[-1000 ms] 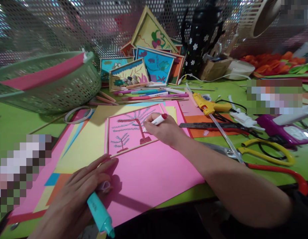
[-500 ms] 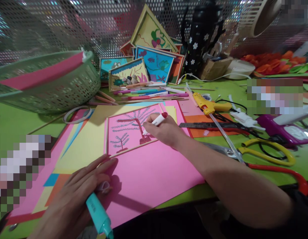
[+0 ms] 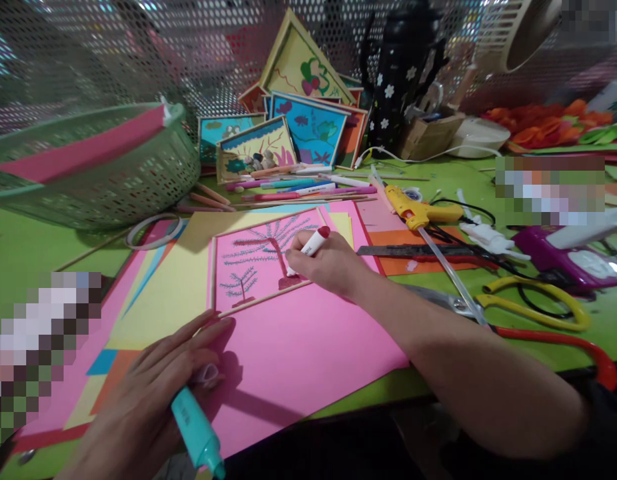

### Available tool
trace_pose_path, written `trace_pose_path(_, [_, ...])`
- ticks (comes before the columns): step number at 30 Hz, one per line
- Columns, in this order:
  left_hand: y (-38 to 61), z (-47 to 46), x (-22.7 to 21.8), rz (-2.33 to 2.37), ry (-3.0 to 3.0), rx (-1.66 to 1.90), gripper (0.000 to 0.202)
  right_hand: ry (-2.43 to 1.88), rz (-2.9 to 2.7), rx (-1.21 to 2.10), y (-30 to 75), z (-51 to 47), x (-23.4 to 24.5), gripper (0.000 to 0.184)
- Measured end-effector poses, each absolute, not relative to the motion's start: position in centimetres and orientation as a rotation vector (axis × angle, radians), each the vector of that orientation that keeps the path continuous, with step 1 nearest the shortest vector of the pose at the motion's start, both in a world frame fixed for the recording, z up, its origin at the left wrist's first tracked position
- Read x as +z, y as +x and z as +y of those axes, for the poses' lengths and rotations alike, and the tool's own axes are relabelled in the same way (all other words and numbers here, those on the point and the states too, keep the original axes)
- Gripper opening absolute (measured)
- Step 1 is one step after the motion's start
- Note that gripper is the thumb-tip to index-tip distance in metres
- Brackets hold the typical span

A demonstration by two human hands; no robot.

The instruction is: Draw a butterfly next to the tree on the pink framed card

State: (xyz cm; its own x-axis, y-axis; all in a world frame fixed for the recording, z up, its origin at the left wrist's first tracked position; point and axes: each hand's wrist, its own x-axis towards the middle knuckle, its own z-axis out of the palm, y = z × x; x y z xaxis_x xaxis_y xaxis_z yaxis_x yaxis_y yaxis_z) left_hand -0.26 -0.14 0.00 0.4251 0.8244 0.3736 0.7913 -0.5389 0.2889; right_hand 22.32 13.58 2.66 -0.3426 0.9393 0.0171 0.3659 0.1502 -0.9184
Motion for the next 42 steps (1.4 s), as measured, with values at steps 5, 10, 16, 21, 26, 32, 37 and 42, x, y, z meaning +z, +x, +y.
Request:
trace_pose_path(5, [-0.30,-0.10,-0.01,1.477,2.608,0.734,0.008,-1.223,-1.787,1.201,22.40,13.54,2.58,0.015])
trace_pose_path(10, [-0.25,-0.13,0.03,1.473,2.598,0.729,0.007,-1.239,-1.828,1.195,22.40,13.50,2.43,0.017])
trace_pose_path(16, [-0.27,-0.19,0.02,1.478,2.600,0.718,0.008,-1.225,-1.834,1.211,22.45,13.40,2.50,0.017])
trace_pose_path(21, [-0.24,-0.15,0.06,1.492,2.584,0.726,0.008,-1.251,-1.837,1.190,22.36,13.40,2.44,0.017])
trace_pose_path(26, [-0.13,-0.14,0.13,1.502,2.580,0.730,0.005,-1.218,-1.831,1.202,22.35,13.39,2.47,0.016])
trace_pose_path(32, [-0.18,-0.16,0.09,1.488,2.566,0.733,0.007,-1.224,-1.755,1.187,22.48,13.44,2.68,0.013])
trace_pose_path(37, [-0.29,-0.14,0.16,1.487,2.582,0.705,0.005,-1.233,-1.699,1.146,22.54,13.66,2.76,0.014])
trace_pose_path(42, [-0.22,-0.08,0.16,1.487,2.589,0.724,0.007,-1.248,-1.697,1.150,22.50,13.62,2.84,0.015])
